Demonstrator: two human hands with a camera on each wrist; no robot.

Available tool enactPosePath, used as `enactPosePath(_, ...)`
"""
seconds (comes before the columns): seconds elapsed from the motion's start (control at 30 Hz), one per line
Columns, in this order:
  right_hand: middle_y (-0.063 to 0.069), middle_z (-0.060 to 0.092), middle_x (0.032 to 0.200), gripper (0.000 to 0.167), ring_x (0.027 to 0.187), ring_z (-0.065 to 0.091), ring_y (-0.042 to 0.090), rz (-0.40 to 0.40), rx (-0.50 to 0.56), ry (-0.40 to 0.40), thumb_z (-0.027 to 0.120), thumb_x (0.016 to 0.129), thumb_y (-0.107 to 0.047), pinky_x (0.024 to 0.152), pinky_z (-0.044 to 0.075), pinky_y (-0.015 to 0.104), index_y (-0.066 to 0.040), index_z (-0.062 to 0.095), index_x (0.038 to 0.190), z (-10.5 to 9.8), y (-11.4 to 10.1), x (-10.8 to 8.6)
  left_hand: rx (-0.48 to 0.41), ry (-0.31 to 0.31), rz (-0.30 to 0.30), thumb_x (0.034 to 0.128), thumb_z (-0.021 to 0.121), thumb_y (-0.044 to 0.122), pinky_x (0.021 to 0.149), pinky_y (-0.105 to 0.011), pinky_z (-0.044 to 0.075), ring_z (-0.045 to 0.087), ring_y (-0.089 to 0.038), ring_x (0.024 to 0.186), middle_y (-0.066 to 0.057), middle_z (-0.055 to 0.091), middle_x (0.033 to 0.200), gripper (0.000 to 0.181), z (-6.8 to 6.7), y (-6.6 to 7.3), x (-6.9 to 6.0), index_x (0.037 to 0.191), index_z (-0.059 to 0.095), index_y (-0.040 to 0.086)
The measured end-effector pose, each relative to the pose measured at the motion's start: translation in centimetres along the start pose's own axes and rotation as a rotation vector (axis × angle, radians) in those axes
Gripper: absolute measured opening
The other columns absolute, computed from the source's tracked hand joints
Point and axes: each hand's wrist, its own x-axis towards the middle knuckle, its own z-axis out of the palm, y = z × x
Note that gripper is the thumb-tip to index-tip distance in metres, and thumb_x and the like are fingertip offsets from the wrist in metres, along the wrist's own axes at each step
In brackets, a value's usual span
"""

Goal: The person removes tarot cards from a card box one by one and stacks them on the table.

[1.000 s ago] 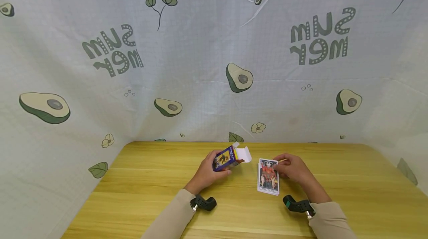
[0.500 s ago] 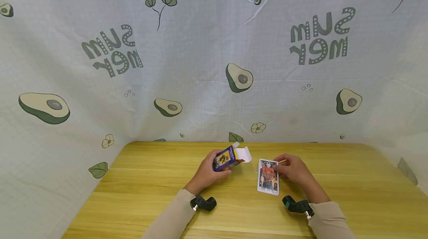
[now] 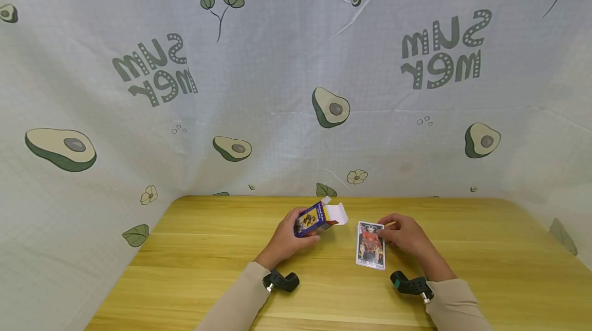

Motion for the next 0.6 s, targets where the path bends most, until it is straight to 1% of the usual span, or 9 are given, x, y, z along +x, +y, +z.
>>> enactPosePath(0.33, 0.010, 0.063, 0.085, 0.029, 0.069, 0.053, 0.020, 0.010, -0.009, -0.003, 0.069, 0.086, -0.013, 0.062, 0.046, 0.031, 0.004, 0.062, 0.110, 0.08, 0.05, 0.09, -0.013, 0.002, 0.009, 0.0798, 0.078, 0.036, 0.089, -0.032, 0.045, 0.051, -0.015, 0.105, 0.003, 0.052, 0.122, 0.070, 0.05, -0.32, 0.11, 0.139, 0.044, 0.019)
enactPosePath(0.6, 0.013, 0.063, 0.089, 0.031, 0.072, 0.054, 0.021, 0.025, -0.011, -0.012, 0.070, 0.086, -0.014, 0.062, 0.047, 0.030, 0.004, 0.062, 0.111, 0.03, 0.01, 0.16, -0.020, -0.002, 0.004, 0.0796, 0.078, 0.037, 0.088, -0.031, 0.045, 0.051, -0.015, 0.104, 0.002, 0.052, 0.121, 0.070, 0.00, -0.23, 0.14, 0.138, 0.044, 0.019)
